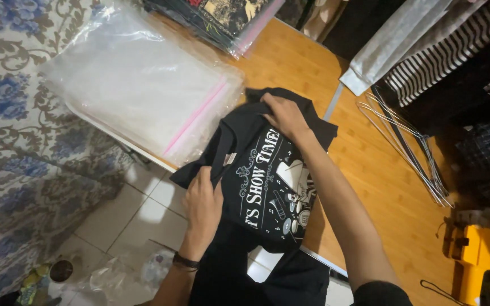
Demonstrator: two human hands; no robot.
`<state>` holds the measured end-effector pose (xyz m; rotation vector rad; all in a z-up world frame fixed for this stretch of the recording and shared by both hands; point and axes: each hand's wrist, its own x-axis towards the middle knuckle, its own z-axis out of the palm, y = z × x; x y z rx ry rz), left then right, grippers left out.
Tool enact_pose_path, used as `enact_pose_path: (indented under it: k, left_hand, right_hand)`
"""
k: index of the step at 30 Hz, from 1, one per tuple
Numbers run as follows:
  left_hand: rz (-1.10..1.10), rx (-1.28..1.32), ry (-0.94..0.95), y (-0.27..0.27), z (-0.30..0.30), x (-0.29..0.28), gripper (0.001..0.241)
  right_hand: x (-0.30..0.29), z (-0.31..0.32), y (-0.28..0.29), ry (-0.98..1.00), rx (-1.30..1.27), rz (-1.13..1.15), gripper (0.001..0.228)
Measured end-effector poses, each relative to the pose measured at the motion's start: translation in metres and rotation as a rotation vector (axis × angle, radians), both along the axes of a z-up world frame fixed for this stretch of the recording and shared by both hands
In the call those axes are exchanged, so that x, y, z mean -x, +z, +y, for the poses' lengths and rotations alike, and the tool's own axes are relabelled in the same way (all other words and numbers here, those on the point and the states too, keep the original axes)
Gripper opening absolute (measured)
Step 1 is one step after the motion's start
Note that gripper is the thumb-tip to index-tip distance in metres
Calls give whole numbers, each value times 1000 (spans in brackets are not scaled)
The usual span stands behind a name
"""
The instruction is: The person unfolds a black t-shirt on a low table, smooths it out, and uses a handheld steamer to press the fabric. They then place the shirt on a hanger and hang it on a nearby clothing rack. Finally, they remove another t-shirt from a plastic bag and begin to unfold it.
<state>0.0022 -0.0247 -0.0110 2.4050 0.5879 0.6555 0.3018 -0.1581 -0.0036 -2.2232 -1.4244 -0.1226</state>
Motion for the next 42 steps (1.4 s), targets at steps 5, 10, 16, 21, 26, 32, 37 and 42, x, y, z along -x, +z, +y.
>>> enact_pose_path:
  k: [5, 10, 16, 21, 26, 32, 37, 42]
  left_hand:
    - [-23, 144, -84, 24, 1, 10, 30]
    - [-122, 287, -232, 53, 1, 15, 32]
    - [309, 217, -499, 81, 3, 15, 64]
    - [166, -55, -504, 76, -4, 16, 35]
    - [97, 339, -684, 101, -12, 25, 32]
    - [238, 505, -983, 145, -1, 37, 27]
    - [483, 487, -1261, 160, 0, 12, 35]
    - [153, -27, -1063, 85, -8, -66, 41]
  right_hand:
    - [0, -39, 5, -89, -147, -83, 36]
    - [32, -107, 54, -209, -240, -235, 43]
    - [120, -177, 131, -337, -249, -184, 28]
    - [183, -223, 154, -510, -247, -102, 26]
    - [254, -253, 193, -769, -132, 58, 21]
    - [323, -279, 234, -1055, 379, 502, 29]
    - [335, -332, 188, -959, 598, 679, 46]
    - [268, -359, 68, -853, 3, 523, 42]
